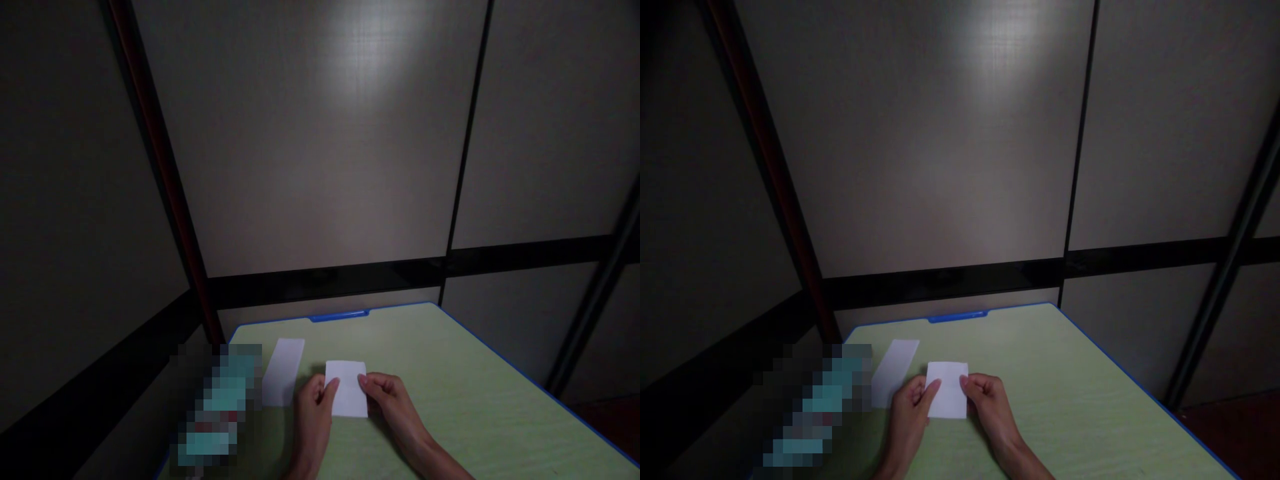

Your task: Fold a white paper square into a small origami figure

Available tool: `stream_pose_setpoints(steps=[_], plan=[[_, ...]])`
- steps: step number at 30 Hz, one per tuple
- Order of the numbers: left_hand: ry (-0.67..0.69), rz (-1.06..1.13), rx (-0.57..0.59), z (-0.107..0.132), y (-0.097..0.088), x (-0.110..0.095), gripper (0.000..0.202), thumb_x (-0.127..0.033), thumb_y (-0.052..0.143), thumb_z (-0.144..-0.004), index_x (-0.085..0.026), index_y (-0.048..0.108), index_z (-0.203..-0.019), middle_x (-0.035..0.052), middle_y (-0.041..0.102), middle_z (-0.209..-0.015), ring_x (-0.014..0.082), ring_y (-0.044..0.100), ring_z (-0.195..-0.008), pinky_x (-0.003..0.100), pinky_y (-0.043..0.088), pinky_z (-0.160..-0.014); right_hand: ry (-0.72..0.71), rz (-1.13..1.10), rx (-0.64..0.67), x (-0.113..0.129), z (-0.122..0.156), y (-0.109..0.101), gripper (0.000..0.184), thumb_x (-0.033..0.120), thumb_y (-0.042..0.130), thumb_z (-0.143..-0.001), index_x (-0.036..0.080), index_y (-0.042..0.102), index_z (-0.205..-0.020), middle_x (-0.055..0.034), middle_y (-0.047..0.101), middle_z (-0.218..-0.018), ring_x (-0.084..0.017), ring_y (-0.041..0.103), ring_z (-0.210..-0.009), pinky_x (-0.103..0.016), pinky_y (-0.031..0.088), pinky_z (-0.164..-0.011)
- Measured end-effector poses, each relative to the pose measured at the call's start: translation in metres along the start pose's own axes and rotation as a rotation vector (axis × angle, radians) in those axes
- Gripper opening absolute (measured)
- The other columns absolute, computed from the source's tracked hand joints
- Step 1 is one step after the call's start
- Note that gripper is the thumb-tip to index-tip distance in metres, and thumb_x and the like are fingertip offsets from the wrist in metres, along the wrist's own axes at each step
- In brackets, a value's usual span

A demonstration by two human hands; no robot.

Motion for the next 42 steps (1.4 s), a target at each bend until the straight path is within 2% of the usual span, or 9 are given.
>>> stream_pose_setpoints(steps=[3,6,12,15,20,24,31,36,42], plan=[[0.072,-0.027,0.014,0.001,-0.001,-0.001,0.028,-0.031,0.055,-0.057,-0.016,0.039,-0.041,-0.0075,0.031,-0.038,0.0061,0.031,-0.038,0.017,0.022,-0.036,-0.007,-0.001,-0.006,0.000,-0.001,-0.001,0.027,0.034,0.055,-0.061,0.011,0.054,-0.048,0.0027,0.048,-0.042,-0.006,0.037,-0.038,-0.018,0.026,-0.040],[0.092,-0.011,0.118,0.003,0.002,0.001,0.020,-0.028,0.057,-0.056,-0.015,0.046,-0.047,-0.0057,0.040,-0.039,0.0073,0.037,-0.039,0.016,0.026,-0.036,-0.040,-0.003,-0.038,0.000,-0.002,-0.005,0.026,0.034,0.056,-0.060,0.010,0.056,-0.050,0.0020,0.049,-0.042,-0.006,0.037,-0.039,-0.018,0.026,-0.040],[0.192,-0.040,0.317,0.008,0.005,-0.005,0.015,-0.020,0.052,-0.061,-0.015,0.056,-0.074,0.0025,0.058,-0.068,0.0137,0.051,-0.063,0.020,0.040,-0.055,-0.069,-0.016,-0.082,0.003,-0.003,-0.008,0.025,0.033,0.057,-0.058,0.009,0.058,-0.052,0.0016,0.050,-0.042,-0.006,0.037,-0.039,-0.018,0.026,-0.040],[0.158,-0.056,0.400,0.007,0.007,-0.002,0.022,-0.025,0.049,-0.064,-0.014,0.055,-0.082,0.0018,0.055,-0.062,0.0107,0.048,-0.051,0.018,0.038,-0.043,-0.063,-0.021,-0.082,0.001,-0.003,-0.009,0.025,0.033,0.056,-0.060,0.009,0.059,-0.055,0.0012,0.050,-0.043,-0.007,0.038,-0.039,-0.019,0.027,-0.040],[0.005,-0.067,0.501,0.006,0.009,0.011,0.028,-0.031,0.040,-0.069,-0.009,0.054,-0.077,-0.0065,0.040,-0.037,0.0028,0.028,-0.025,0.015,0.020,-0.026,-0.068,-0.003,-0.056,0.000,-0.004,-0.010,0.026,0.034,0.055,-0.061,0.008,0.058,-0.055,0.0010,0.049,-0.042,-0.007,0.038,-0.039,-0.019,0.027,-0.040],[0.048,-0.091,0.495,0.005,0.006,0.009,0.027,-0.027,0.042,-0.068,-0.008,0.058,-0.079,-0.0076,0.036,-0.034,0.0028,0.027,-0.027,0.015,0.020,-0.029,-0.031,-0.015,-0.030,0.001,-0.004,-0.008,0.027,0.034,0.055,-0.061,0.008,0.058,-0.054,0.0007,0.049,-0.043,-0.006,0.037,-0.038,-0.019,0.027,-0.040],[0.076,-0.072,0.563,0.006,0.007,0.001,0.035,-0.020,0.041,-0.068,-0.015,0.051,-0.101,-0.0015,0.054,-0.057,0.0025,0.028,-0.033,0.015,0.025,-0.032,-0.002,-0.034,-0.042,0.002,-0.002,-0.007,0.029,0.035,0.056,-0.060,0.009,0.055,-0.049,0.0024,0.045,-0.039,-0.005,0.035,-0.036,-0.018,0.026,-0.039],[0.042,-0.048,0.585,0.007,0.007,0.002,0.039,-0.024,0.041,-0.069,-0.011,0.047,-0.105,-0.0048,0.044,-0.043,0.0025,0.028,-0.030,0.015,0.023,-0.030,-0.005,-0.016,-0.037,0.002,-0.002,-0.008,0.029,0.035,0.053,-0.062,0.009,0.054,-0.049,0.0022,0.045,-0.039,-0.006,0.036,-0.036,-0.019,0.027,-0.039],[-0.016,0.002,0.703,0.009,0.006,0.008,0.041,-0.024,0.034,-0.073,-0.015,0.036,-0.113,-0.0063,0.038,-0.047,0.0015,0.031,-0.029,0.013,0.025,-0.028,-0.014,-0.068,-0.042,-0.001,-0.005,-0.011,0.026,0.033,0.055,-0.061,0.010,0.051,-0.048,0.0027,0.045,-0.039,-0.006,0.037,-0.036,-0.018,0.027,-0.038]])
Point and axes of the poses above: each hand's wrist, its own z-axis away from the middle knuckle, its own y-axis out of the palm, x = y × z, the point moved 2 cm from there along -z, towards the middle knuckle
